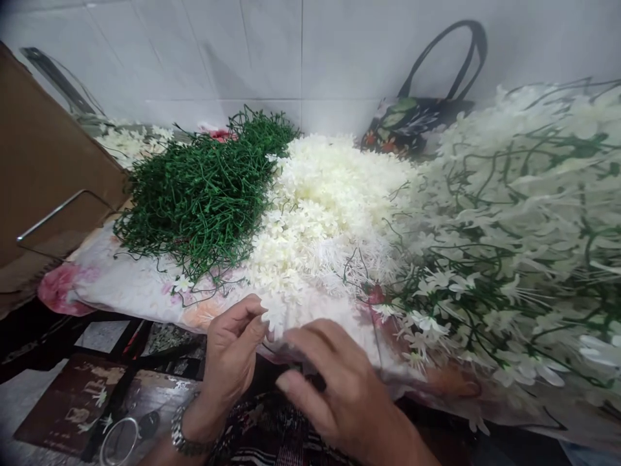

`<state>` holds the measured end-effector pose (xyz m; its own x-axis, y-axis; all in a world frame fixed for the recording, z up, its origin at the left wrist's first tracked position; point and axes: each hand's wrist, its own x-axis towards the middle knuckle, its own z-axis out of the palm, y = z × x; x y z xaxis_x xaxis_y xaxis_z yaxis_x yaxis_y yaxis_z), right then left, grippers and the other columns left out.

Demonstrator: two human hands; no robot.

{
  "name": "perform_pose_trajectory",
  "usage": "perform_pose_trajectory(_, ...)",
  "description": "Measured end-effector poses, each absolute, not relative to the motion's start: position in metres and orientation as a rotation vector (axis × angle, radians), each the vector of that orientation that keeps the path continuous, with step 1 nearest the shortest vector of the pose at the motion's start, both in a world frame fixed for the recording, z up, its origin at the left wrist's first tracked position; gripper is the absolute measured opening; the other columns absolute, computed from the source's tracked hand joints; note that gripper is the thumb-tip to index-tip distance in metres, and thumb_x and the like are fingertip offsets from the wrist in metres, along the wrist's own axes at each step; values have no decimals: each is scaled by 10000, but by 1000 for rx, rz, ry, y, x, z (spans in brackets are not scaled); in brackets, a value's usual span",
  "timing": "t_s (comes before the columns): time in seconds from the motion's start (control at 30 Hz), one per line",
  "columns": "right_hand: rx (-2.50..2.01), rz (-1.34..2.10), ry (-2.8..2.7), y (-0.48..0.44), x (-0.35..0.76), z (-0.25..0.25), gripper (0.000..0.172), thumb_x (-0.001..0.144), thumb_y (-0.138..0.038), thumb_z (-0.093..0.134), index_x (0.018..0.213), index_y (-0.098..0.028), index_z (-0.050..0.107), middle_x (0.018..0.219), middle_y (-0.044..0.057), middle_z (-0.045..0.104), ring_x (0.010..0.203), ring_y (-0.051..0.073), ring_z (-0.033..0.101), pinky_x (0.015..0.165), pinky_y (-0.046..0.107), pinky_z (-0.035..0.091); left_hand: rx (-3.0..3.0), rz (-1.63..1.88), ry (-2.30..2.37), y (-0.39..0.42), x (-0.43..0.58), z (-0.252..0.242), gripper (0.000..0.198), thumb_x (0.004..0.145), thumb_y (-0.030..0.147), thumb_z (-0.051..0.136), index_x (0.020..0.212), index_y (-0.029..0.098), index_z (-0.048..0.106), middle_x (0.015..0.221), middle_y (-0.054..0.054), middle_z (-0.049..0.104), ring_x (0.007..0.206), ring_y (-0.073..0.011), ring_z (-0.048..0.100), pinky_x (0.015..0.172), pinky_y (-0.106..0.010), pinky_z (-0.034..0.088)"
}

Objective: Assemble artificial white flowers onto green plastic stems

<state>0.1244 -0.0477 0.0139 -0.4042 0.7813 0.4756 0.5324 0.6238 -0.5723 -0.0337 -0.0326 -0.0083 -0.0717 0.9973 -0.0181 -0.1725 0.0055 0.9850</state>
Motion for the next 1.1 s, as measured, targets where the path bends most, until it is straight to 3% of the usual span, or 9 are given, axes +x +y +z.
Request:
perform_pose_trajectory(0.2,-1033,469,-2020,-57,112,-8,175,881,-77,414,918,-162,563,671,15,528,585,114,524,523,219,468,769,1373,1037,-35,-24,1,125,698,265,653,687,167,577,567,22,529,546,-106,456,553,-219,387)
perform_pose_trajectory(0.47,-898,229,-2292,-46,127,14,264,873,-22,355,847,-139,589,686,48,552,633,148,483,566,280,428,930,1115,987,-41,-30,10,63,631,133,598,692,148,590,697,-12,553,647,-128,496,589,-222,392)
perform_pose_trajectory(0.67,-781,155,-2420,-42,121,20,264,905,-59,335,954,-103,591,790,78,600,677,166,489,617,321,424,1081,867,1063,-45,-28,8,127,691,89,503,671,145,616,578,15,521,583,-117,448,552,-216,364)
perform_pose_trajectory(0.77,-805,207,-2354,-38,121,19,243,914,-79,358,1057,-103,553,773,62,593,677,157,481,608,297,427,1014,947,1054,-47,-28,1,132,733,126,527,612,149,572,543,37,425,546,-100,361,515,-210,311)
perform_pose_trajectory(0.87,-905,142,-2226,-29,128,21,204,911,-109,413,1081,-106,525,750,54,579,687,157,487,598,284,417,961,1085,1025,-43,-30,-1,150,768,214,579,633,148,591,578,27,432,558,-104,373,523,-219,308)
perform_pose_trajectory(1.1,-1351,-394,-2164,8,145,15,144,837,-49,484,838,-158,578,770,90,567,735,211,468,655,349,366,941,1250,1069,-24,-38,8,164,743,265,639,625,151,628,598,5,520,545,-105,456,522,-218,347)
